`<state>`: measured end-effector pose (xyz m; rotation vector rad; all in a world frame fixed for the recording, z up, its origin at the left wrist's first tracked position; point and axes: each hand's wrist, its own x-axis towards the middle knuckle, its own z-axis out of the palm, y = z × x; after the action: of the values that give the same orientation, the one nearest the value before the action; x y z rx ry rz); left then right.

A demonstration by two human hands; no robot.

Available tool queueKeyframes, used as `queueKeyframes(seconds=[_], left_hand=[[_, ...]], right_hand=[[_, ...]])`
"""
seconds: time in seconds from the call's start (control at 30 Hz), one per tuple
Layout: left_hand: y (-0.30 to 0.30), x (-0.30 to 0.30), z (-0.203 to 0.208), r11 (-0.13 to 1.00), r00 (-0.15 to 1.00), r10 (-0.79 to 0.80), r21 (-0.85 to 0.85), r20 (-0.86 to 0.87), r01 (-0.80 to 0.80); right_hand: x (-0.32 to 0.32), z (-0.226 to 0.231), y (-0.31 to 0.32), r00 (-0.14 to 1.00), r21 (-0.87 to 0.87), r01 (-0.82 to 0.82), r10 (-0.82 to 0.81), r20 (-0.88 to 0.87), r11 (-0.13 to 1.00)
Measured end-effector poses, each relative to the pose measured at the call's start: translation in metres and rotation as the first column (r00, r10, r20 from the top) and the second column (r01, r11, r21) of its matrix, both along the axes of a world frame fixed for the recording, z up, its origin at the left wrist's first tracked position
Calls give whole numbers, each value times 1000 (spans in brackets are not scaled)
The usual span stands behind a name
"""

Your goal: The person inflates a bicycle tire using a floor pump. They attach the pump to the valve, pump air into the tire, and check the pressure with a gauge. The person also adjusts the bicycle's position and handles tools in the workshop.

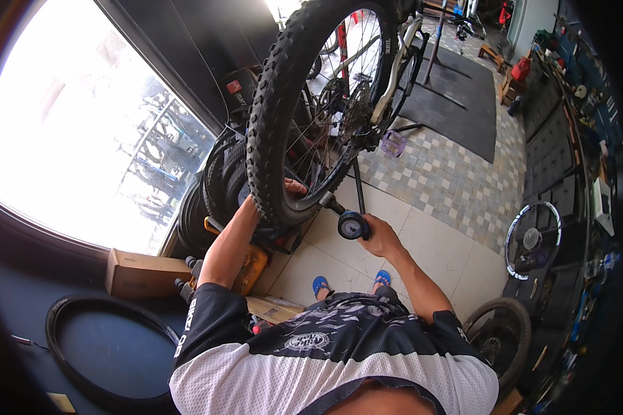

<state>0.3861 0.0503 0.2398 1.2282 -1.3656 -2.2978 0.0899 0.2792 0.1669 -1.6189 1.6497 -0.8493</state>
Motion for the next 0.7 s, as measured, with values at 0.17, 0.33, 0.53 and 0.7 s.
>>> queueKeyframes(seconds=[0.17,0.33,0.53,0.7], left_hand=[[14,-7,13,997,995,61,-51,85,-57],[11,9,6,1000,999,22,-21,-31,-23],[2,14,-3,998,990,56,-9,-128,-58],[18,-1,21,994,987,98,-50,125,-93]], right_hand=[[-2,4,-1,999,13,-23,23,-25,1000],[-9,3,-13,998,33,-66,67,-20,997],[-20,2,-31,991,67,-130,132,-29,989],[-25,2,-36,978,107,-200,205,-41,974]])
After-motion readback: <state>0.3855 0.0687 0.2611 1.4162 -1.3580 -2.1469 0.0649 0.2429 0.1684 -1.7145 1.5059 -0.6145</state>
